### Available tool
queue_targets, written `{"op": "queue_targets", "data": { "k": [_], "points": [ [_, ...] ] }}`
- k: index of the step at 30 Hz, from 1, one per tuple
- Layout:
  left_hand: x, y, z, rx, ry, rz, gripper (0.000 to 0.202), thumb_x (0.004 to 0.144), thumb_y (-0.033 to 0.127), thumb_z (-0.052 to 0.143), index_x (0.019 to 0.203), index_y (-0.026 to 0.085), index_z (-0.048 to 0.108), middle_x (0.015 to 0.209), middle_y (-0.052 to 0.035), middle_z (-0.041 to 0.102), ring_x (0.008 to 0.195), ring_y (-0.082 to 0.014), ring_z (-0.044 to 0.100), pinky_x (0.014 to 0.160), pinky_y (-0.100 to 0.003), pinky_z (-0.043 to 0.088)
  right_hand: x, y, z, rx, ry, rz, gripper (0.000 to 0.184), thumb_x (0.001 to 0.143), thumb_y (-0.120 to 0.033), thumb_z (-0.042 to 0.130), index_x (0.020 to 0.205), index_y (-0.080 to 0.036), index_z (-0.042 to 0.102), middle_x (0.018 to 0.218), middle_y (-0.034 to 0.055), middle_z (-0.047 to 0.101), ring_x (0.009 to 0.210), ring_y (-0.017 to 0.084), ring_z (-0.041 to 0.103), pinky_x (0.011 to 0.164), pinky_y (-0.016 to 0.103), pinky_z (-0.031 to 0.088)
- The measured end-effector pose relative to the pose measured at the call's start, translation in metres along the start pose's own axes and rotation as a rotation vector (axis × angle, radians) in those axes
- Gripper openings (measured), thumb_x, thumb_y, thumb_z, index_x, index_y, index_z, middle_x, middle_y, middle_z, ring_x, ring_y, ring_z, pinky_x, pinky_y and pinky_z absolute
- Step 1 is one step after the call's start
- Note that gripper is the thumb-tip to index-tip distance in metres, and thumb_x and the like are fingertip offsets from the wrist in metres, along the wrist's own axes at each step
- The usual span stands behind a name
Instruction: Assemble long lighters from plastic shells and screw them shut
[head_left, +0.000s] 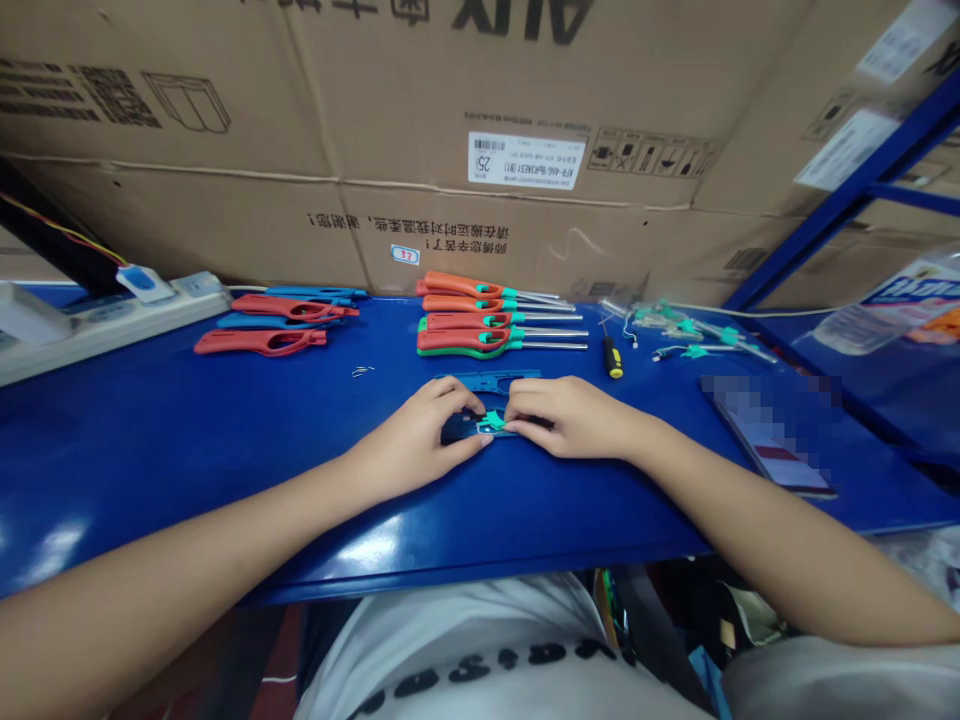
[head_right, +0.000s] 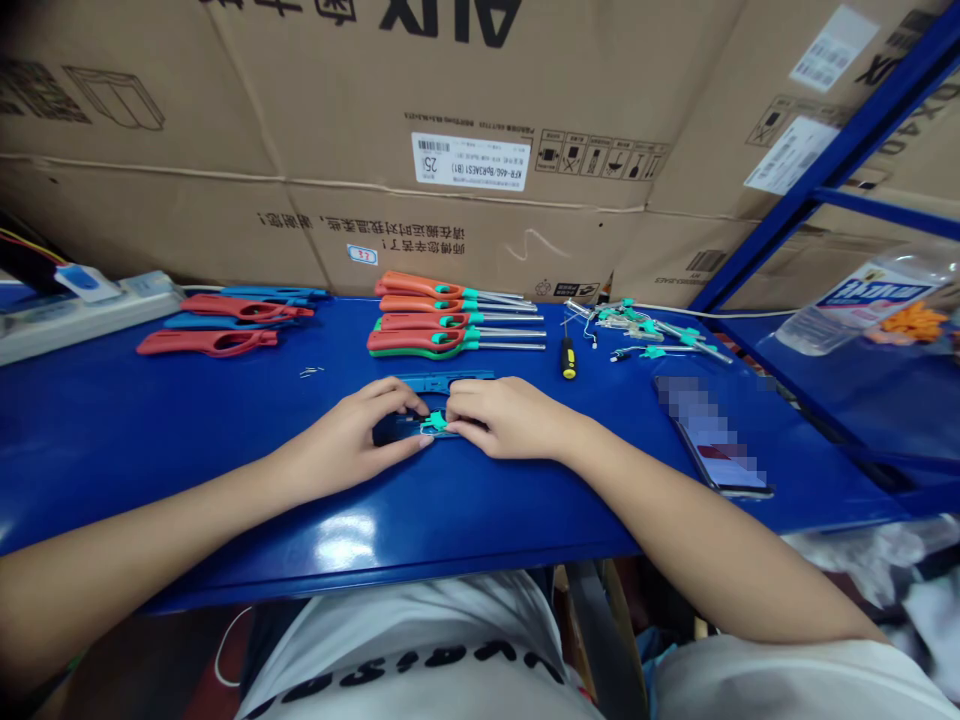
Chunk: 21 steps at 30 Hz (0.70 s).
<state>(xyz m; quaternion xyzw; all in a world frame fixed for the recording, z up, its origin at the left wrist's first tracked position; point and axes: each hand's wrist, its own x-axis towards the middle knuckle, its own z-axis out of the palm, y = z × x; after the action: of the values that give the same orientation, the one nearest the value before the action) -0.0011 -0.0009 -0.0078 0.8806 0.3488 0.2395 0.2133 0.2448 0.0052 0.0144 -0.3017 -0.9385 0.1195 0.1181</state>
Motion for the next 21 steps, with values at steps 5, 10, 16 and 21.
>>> {"op": "queue_targets", "data": {
  "k": [5, 10, 16, 21],
  "points": [
    [0.000, -0.002, 0.002, -0.043, 0.020, -0.023, 0.021, 0.091, 0.036, 0.065, 0.104, 0.019, 0.065, 0.105, -0.0063, 0.064, 0.100, -0.0220, 0.062, 0.092, -0.040, 0.053, 0.001, 0.000, 0.005, -0.094, 0.013, -0.021, 0.017, 0.100, -0.026, 0.049, 0.094, -0.018, 0.063, 0.091, 0.0050, 0.065, 0.074, 0.015, 0.056, 0.062, 0.025, 0.036],
    [0.001, -0.001, 0.002, -0.055, 0.029, -0.041, 0.022, 0.090, 0.036, 0.066, 0.103, 0.018, 0.064, 0.103, -0.0062, 0.063, 0.098, -0.0220, 0.062, 0.091, -0.039, 0.053, 0.001, 0.000, 0.008, -0.228, 0.030, -0.082, 0.023, 0.103, -0.027, 0.043, 0.096, -0.016, 0.061, 0.091, 0.0063, 0.063, 0.065, 0.014, 0.050, 0.058, 0.026, 0.032],
    [0.001, -0.001, 0.003, -0.058, 0.023, -0.047, 0.021, 0.089, 0.034, 0.067, 0.102, 0.018, 0.063, 0.103, -0.0069, 0.063, 0.099, -0.0227, 0.062, 0.092, -0.039, 0.051, 0.002, -0.001, 0.011, -0.250, 0.048, -0.095, 0.024, 0.104, -0.026, 0.039, 0.096, -0.016, 0.059, 0.091, 0.0069, 0.061, 0.065, 0.014, 0.048, 0.057, 0.026, 0.030],
    [0.001, -0.001, 0.003, -0.051, 0.015, -0.040, 0.020, 0.090, 0.034, 0.066, 0.100, 0.018, 0.062, 0.103, -0.0067, 0.062, 0.100, -0.0228, 0.061, 0.092, -0.040, 0.051, 0.002, -0.001, 0.012, -0.208, 0.050, -0.098, 0.023, 0.104, -0.026, 0.041, 0.094, -0.016, 0.058, 0.089, 0.0062, 0.060, 0.067, 0.014, 0.049, 0.059, 0.026, 0.031]
  ]
}}
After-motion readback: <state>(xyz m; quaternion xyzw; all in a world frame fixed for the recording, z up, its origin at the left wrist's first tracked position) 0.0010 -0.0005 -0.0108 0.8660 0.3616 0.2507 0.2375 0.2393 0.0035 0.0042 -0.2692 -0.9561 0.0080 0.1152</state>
